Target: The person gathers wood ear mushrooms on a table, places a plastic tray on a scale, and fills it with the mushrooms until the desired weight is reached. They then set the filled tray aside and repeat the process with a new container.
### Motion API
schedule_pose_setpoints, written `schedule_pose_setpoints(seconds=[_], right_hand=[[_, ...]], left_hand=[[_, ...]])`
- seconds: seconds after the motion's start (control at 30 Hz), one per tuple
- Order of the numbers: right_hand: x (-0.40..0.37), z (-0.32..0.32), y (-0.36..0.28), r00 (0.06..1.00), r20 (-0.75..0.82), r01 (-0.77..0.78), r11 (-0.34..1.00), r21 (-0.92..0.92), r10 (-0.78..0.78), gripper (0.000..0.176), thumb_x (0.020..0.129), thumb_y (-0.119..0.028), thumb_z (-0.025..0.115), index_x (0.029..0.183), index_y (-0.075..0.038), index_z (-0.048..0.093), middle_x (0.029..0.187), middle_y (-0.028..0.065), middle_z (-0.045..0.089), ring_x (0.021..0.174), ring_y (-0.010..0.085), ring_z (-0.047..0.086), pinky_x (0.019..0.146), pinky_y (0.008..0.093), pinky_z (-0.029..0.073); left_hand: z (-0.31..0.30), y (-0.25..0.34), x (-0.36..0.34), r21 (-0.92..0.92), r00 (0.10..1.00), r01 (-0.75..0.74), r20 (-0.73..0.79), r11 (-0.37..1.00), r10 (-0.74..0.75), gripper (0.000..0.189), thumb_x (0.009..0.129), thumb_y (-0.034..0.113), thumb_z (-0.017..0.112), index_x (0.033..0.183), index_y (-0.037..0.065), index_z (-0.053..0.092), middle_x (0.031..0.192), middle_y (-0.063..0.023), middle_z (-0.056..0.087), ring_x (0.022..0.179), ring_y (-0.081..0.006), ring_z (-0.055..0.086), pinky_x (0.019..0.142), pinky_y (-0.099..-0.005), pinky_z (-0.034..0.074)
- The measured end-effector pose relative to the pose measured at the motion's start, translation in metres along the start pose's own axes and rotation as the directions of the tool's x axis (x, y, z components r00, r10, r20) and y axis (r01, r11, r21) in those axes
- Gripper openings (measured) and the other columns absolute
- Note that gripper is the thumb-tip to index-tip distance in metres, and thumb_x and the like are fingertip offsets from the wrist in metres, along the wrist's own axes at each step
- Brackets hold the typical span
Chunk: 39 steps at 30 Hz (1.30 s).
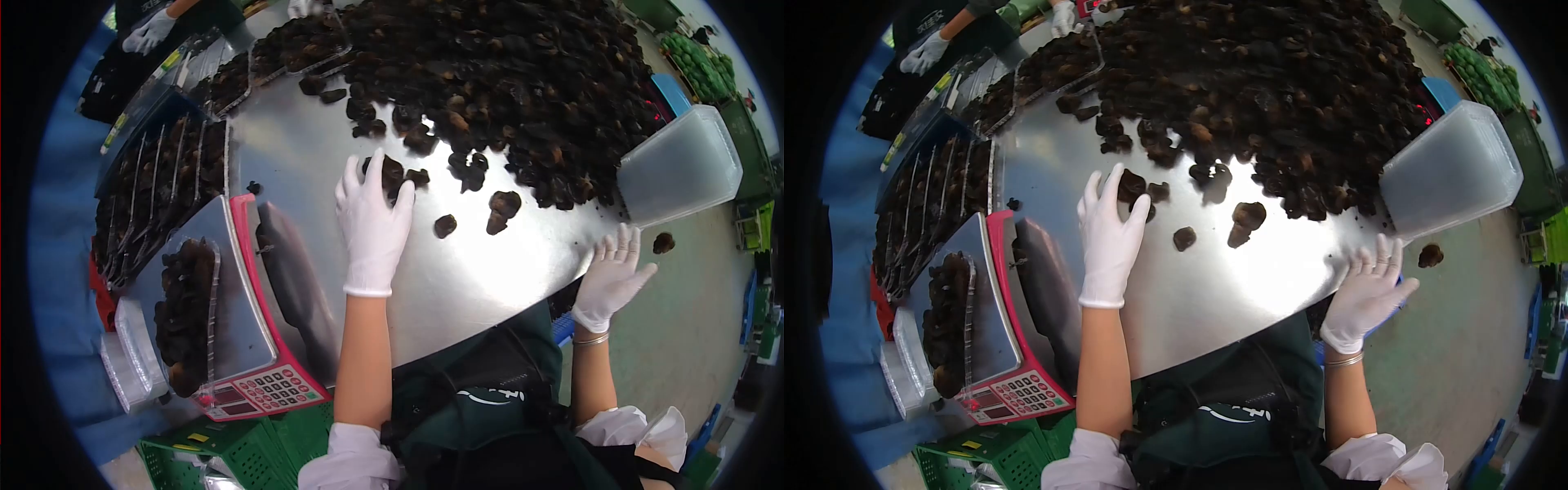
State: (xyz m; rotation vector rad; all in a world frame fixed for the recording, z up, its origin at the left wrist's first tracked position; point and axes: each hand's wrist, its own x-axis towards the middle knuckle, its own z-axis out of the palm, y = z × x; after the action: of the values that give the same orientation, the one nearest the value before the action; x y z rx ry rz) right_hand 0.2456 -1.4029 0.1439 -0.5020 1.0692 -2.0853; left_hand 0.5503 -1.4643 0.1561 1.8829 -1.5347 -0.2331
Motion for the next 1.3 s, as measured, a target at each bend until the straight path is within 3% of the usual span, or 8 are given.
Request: schedule_pose_setpoints(seconds=[0.17,0.27,0.3,0.43,0.63,0.83,0.97,1.3], right_hand=[[-0.013,0.045,-0.007,0.841,0.481,0.149,0.75,-0.644,0.246,0.03,0.1,-0.012,0.05,0.126,-0.002,0.064,0.125,0.0081,0.062,0.114,0.0145,0.057,0.102,0.0321,0.044],[-0.009,0.061,0.039,0.396,0.91,0.903,0.13,-0.41,0.126,0.05,0.085,-0.017,0.066,0.132,-0.001,0.056,0.134,0.0219,0.055,0.128,0.0453,0.045,0.11,0.0517,0.036],[-0.02,0.074,0.039,0.49,0.829,0.777,0.296,-0.555,0.269,0.053,0.083,-0.02,0.066,0.132,-0.003,0.056,0.139,0.0231,0.051,0.133,0.0477,0.041,0.113,0.0549,0.033],[-0.055,0.09,0.05,0.096,0.946,0.826,0.506,-0.25,0.311,0.048,0.087,-0.021,0.063,0.134,-0.009,0.057,0.144,0.0211,0.047,0.14,0.0434,0.038,0.118,0.0585,0.026],[0.023,0.127,0.079,0.4,0.914,0.907,0.118,-0.405,0.064,0.044,0.085,-0.022,0.069,0.128,-0.014,0.062,0.122,0.0109,0.061,0.115,0.0321,0.054,0.098,0.0502,0.04],[0.021,0.128,0.071,0.319,0.819,0.496,0.653,-0.573,0.476,0.034,0.078,-0.011,0.079,0.109,-0.004,0.067,0.107,0.008,0.065,0.099,0.0194,0.062,0.093,0.0338,0.05],[-0.003,0.115,0.058,0.177,0.823,0.363,0.741,-0.565,0.54,0.036,0.079,-0.017,0.082,0.109,-0.006,0.067,0.092,0.0033,0.065,0.094,0.0138,0.061,0.093,0.0303,0.049],[0.014,0.103,0.039,0.443,0.503,-0.353,0.66,-0.663,0.742,0.015,0.092,-0.02,0.069,0.103,-0.01,0.068,0.082,-0.0052,0.061,0.074,0.0008,0.054,0.066,0.0162,0.041]], left_hand=[[0.013,0.007,-0.006,0.064,0.974,-0.141,0.186,0.988,0.127,0.031,0.085,0.021,0.07,0.116,0.014,0.069,0.142,-0.0163,0.05,0.132,-0.038,0.045,0.111,-0.0465,0.036],[-0.006,0.009,-0.029,-0.067,0.965,-0.201,0.156,0.977,0.21,0.029,0.082,0.013,0.071,0.111,0.014,0.07,0.138,-0.0135,0.055,0.126,-0.0349,0.051,0.109,-0.0458,0.037],[-0.013,0.008,-0.037,-0.062,0.966,-0.2,0.154,0.978,0.208,0.029,0.082,0.013,0.071,0.111,0.014,0.07,0.138,-0.0135,0.055,0.126,-0.0349,0.051,0.109,-0.0458,0.037],[-0.029,-0.008,-0.061,-0.02,0.995,-0.102,0.011,0.995,0.102,0.032,0.084,0.007,0.07,0.116,0.009,0.067,0.138,-0.0129,0.055,0.127,-0.0317,0.052,0.11,-0.0413,0.038],[-0.027,-0.029,-0.074,-0.125,0.99,0.05,-0.126,0.991,-0.066,0.036,0.094,0.01,0.066,0.129,0.004,0.061,0.137,-0.014,0.056,0.132,-0.0298,0.05,0.114,-0.041,0.036],[-0.022,-0.037,-0.073,-0.2,0.993,0.029,-0.11,0.979,-0.052,0.039,0.093,0.012,0.064,0.131,0.003,0.06,0.135,-0.0175,0.056,0.128,-0.0335,0.051,0.111,-0.0434,0.038],[-0.023,-0.036,-0.075,-0.222,0.992,0.038,-0.112,0.974,-0.065,0.039,0.093,0.012,0.064,0.131,0.002,0.059,0.134,-0.0168,0.057,0.126,-0.0334,0.053,0.11,-0.0432,0.039],[-0.022,-0.037,-0.075,-0.205,0.993,0.027,-0.111,0.978,-0.051,0.041,0.091,0.012,0.067,0.131,0.004,0.059,0.131,-0.0165,0.058,0.125,-0.0333,0.053,0.11,-0.0434,0.039]])
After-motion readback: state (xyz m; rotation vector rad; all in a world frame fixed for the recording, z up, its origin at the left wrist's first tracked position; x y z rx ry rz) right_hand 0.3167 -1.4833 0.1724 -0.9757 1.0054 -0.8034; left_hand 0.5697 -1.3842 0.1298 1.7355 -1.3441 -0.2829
